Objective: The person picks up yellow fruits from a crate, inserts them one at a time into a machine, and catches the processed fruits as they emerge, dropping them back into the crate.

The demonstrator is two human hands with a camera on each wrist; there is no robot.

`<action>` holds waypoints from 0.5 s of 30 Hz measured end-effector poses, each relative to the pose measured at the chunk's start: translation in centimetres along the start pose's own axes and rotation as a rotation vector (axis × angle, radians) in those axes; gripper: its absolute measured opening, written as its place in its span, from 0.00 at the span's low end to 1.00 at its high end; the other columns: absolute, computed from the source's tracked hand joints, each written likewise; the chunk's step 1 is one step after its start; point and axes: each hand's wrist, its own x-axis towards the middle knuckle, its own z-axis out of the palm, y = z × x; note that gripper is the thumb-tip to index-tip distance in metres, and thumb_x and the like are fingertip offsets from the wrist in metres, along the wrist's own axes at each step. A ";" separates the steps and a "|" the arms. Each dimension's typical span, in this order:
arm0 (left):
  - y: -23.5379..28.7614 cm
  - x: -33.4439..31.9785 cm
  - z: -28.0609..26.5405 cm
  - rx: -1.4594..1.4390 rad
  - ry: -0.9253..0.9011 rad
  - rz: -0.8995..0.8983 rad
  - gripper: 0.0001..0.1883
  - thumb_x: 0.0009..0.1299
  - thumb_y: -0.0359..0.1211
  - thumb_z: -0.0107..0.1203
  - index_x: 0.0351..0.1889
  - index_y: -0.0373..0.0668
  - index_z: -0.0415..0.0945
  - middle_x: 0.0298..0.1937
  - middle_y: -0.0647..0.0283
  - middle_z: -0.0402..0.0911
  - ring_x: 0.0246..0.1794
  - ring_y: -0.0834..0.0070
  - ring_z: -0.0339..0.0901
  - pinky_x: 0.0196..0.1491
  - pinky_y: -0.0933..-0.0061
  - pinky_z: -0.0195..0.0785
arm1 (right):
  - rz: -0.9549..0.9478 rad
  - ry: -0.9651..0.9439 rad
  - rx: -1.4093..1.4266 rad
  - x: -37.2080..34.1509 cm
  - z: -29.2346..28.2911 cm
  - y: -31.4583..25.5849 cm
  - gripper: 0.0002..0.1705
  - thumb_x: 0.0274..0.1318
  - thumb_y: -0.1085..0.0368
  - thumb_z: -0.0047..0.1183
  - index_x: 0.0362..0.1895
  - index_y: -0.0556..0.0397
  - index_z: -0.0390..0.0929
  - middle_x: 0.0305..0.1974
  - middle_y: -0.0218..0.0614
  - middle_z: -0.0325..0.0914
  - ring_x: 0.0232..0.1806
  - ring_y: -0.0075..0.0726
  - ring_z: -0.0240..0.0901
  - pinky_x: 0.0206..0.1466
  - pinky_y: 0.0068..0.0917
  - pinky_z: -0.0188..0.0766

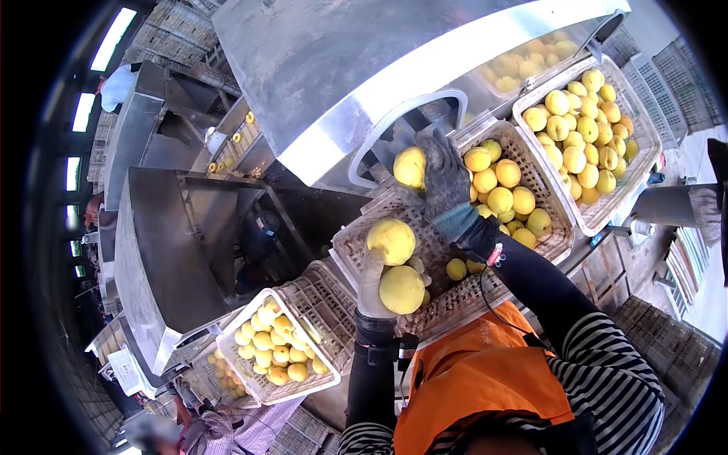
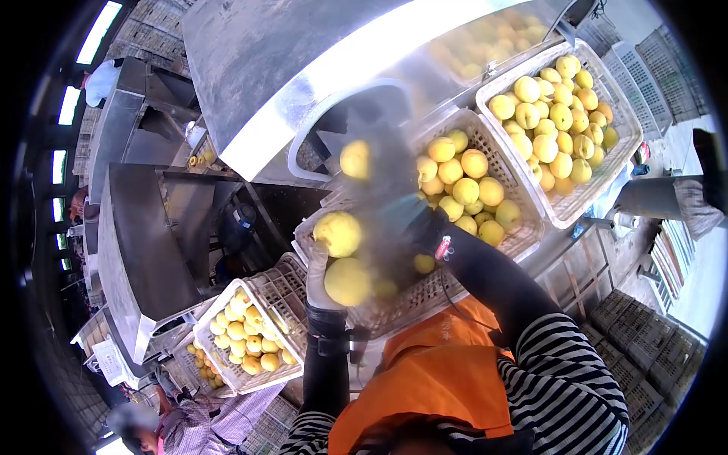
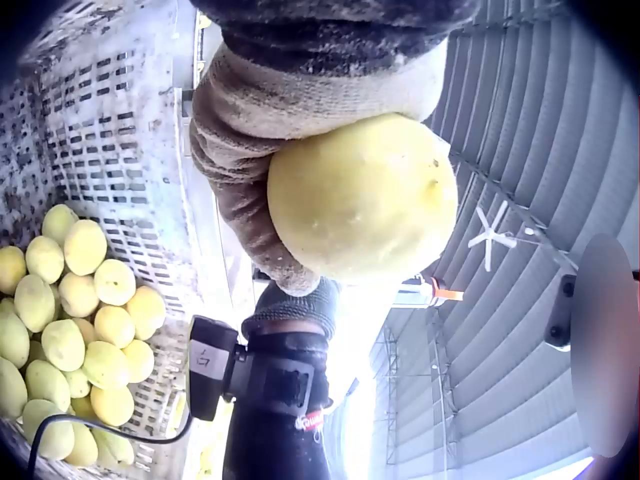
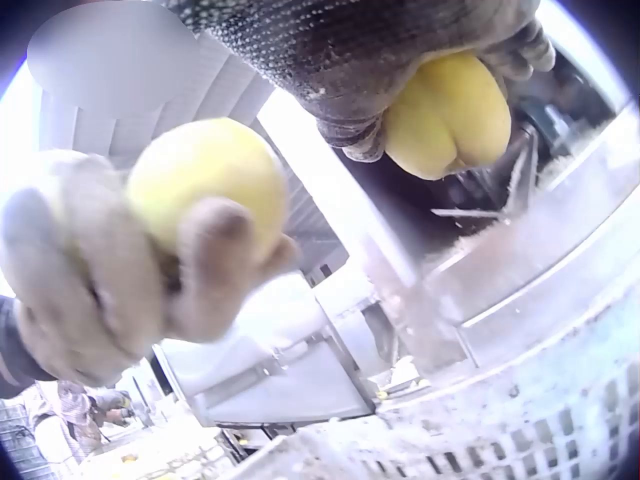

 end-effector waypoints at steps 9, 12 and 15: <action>0.6 1.1 0.2 -0.229 -0.358 -0.071 0.39 0.65 0.63 0.42 0.56 0.36 0.64 0.45 0.49 0.74 0.38 0.63 0.76 0.35 0.59 0.77 | -0.146 -0.317 0.164 2.3 -4.6 -3.0 0.55 0.40 0.46 0.65 0.65 0.60 0.49 0.62 0.53 0.57 0.64 0.52 0.54 0.66 0.40 0.53; 0.1 1.3 0.6 0.115 -0.227 -0.004 0.39 0.65 0.64 0.39 0.60 0.39 0.61 0.49 0.52 0.73 0.42 0.63 0.76 0.42 0.61 0.75 | 0.215 -0.468 0.652 -1.7 -7.9 -6.5 0.54 0.36 0.53 0.70 0.64 0.58 0.53 0.60 0.49 0.60 0.63 0.47 0.58 0.65 0.36 0.54; -0.2 1.5 4.0 0.315 -0.114 0.294 0.43 0.65 0.65 0.36 0.70 0.47 0.43 0.57 0.51 0.68 0.43 0.62 0.75 0.43 0.62 0.74 | 0.361 -0.475 0.564 -0.7 -8.6 -8.0 0.52 0.35 0.55 0.70 0.63 0.58 0.55 0.58 0.49 0.63 0.60 0.48 0.61 0.64 0.36 0.56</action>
